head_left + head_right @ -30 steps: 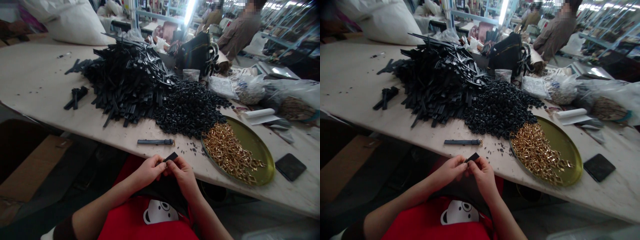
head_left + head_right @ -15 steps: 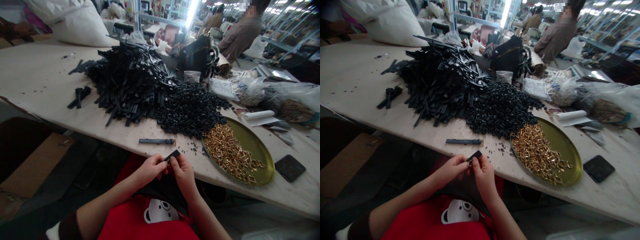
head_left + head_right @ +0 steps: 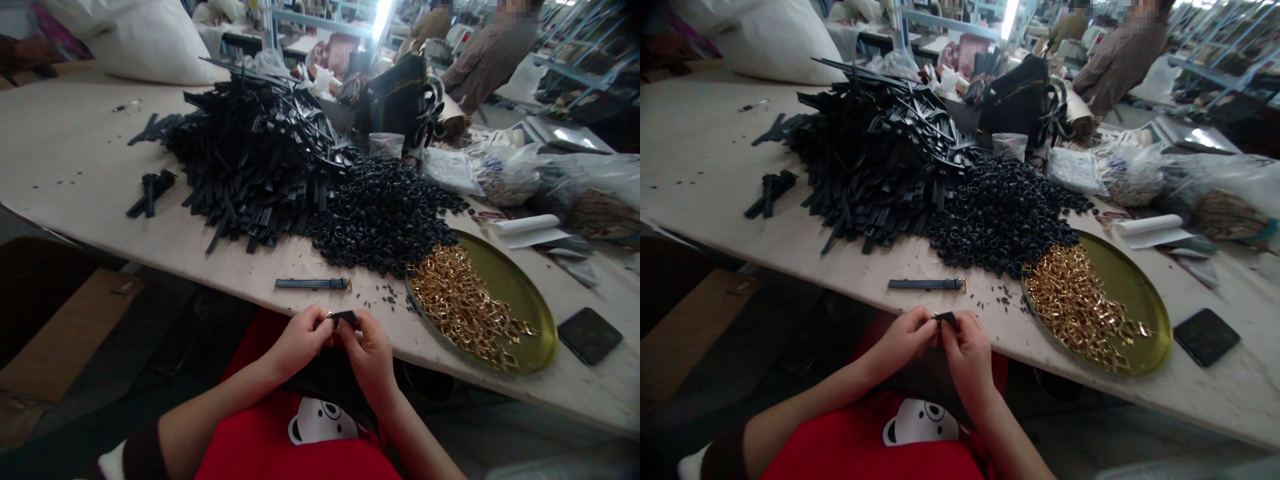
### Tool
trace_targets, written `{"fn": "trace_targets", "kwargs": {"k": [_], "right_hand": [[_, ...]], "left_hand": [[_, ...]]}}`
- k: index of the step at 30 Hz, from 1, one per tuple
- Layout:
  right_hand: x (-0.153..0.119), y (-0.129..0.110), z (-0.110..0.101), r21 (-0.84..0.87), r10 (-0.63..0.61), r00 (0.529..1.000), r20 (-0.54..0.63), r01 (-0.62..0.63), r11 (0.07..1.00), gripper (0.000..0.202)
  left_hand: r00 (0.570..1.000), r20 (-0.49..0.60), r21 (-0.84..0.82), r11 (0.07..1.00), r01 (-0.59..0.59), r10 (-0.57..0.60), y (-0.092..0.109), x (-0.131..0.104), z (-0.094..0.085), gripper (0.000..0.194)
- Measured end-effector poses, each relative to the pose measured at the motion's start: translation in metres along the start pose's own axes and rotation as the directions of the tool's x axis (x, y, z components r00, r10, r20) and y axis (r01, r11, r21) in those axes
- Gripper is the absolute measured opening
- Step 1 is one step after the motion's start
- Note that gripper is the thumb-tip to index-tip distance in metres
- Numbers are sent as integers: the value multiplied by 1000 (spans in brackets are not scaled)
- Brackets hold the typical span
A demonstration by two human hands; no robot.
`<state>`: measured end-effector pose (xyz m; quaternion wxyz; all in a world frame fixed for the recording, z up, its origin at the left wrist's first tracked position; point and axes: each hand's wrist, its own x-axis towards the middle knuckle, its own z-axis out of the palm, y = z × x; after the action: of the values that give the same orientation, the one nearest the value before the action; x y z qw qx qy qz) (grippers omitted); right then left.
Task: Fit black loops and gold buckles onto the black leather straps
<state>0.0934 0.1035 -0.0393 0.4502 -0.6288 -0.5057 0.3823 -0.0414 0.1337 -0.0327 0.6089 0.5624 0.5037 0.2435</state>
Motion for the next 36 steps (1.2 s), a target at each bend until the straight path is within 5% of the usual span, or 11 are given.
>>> {"fn": "trace_targets", "kwargs": {"k": [6,12,14,17,19,22,24,27,30,33,36], "right_hand": [[6,2,-1,287,219,940,263,-293,912,20],[17,1,-6,294,131,919,371,-250,923,23],[32,2,-19,179,97,909,405,-183,967,30],[72,9,-43,-152,-21,992,124,40,988,30],[104,17,-56,-455,-188,979,-77,134,880,20],[141,27,-65,-729,-284,958,-30,173,662,12],[152,29,-66,-753,-302,953,0,199,628,10],[146,24,-66,-579,-315,946,-82,212,787,15],[121,9,-61,-147,-93,994,-55,84,985,26],[89,-6,-47,201,89,986,139,-116,973,30],[63,-12,-33,299,93,987,131,-129,946,28]], "left_hand": [[995,96,187,981,-49,32,10,-5,-11,27],[998,69,8,1000,-8,7,10,13,-17,28],[994,101,9,999,-50,48,11,19,-16,28],[983,180,60,997,-49,38,14,28,-13,24],[988,153,50,999,-16,9,14,34,-10,23],[995,102,4,1000,2,-3,11,41,-6,22],[996,90,-21,1000,12,-10,9,44,-5,22],[999,29,-35,999,-18,19,8,47,-5,22],[996,-57,-60,996,-73,70,14,49,-2,24],[986,-115,-65,989,-132,124,21,46,1,25],[974,-124,26,982,-187,188,23,36,2,23]]}}
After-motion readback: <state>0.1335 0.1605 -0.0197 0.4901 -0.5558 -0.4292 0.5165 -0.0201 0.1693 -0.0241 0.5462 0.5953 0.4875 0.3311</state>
